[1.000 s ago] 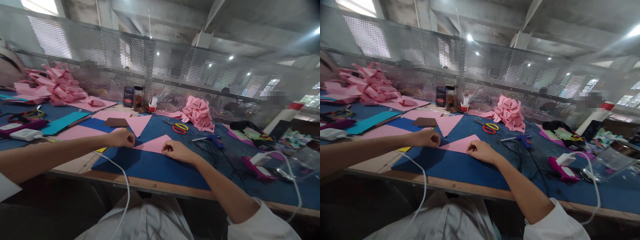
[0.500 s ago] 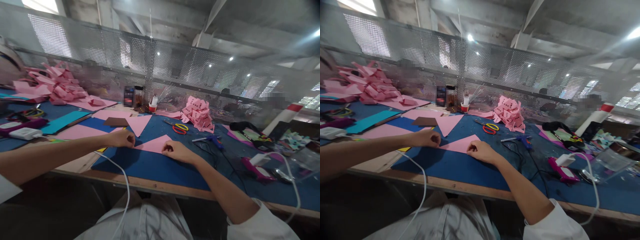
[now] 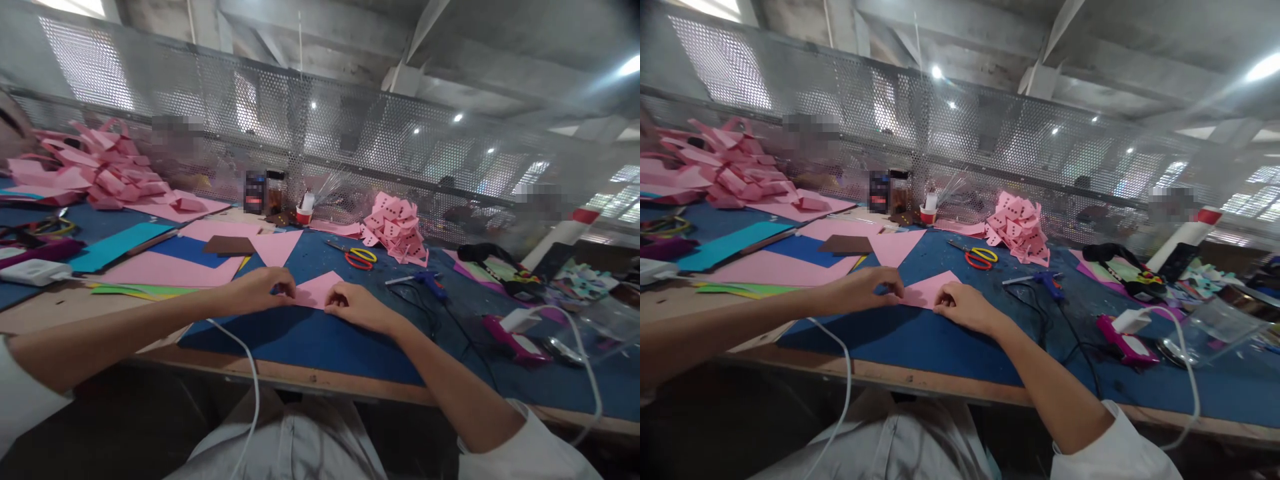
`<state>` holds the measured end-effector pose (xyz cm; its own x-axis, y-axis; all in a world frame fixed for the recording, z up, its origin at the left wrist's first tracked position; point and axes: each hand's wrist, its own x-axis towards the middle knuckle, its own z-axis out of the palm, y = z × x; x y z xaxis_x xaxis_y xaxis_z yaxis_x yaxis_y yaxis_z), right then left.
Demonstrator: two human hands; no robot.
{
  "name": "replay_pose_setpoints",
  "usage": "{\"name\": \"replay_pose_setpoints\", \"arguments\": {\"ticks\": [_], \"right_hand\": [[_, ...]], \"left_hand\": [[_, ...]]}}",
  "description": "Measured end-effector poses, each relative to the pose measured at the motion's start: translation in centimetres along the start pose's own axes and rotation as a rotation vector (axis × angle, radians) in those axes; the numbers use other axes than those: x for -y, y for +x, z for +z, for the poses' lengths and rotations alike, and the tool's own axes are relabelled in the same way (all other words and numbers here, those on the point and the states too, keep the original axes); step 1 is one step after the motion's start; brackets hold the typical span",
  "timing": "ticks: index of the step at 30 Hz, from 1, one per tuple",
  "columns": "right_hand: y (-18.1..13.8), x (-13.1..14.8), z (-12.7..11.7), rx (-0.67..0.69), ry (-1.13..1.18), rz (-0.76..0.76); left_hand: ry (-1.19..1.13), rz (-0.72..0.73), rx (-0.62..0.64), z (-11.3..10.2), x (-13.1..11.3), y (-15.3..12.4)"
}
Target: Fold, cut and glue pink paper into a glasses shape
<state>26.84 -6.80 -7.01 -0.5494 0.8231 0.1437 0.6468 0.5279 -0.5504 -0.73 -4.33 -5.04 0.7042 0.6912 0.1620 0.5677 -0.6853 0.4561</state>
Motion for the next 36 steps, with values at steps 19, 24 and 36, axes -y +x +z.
{"name": "replay_pose_setpoints", "arguments": {"ticks": [19, 24, 36], "right_hand": [[-0.3, 0.2, 0.0, -0.032, -0.164, -0.136], [-0.5, 0.3, -0.5, -0.013, -0.175, -0.124], [-0.3, 0.4, -0.6, 0.003, -0.188, -0.034]], "left_hand": [[0.200, 0.217, -0.090, 2.9, 0.3, 1.4], [0.174, 0.162, -0.086, 2.9, 0.8, 1.3], [-0.011, -0.040, 0.002, 2.0, 0.5, 1.6]]}}
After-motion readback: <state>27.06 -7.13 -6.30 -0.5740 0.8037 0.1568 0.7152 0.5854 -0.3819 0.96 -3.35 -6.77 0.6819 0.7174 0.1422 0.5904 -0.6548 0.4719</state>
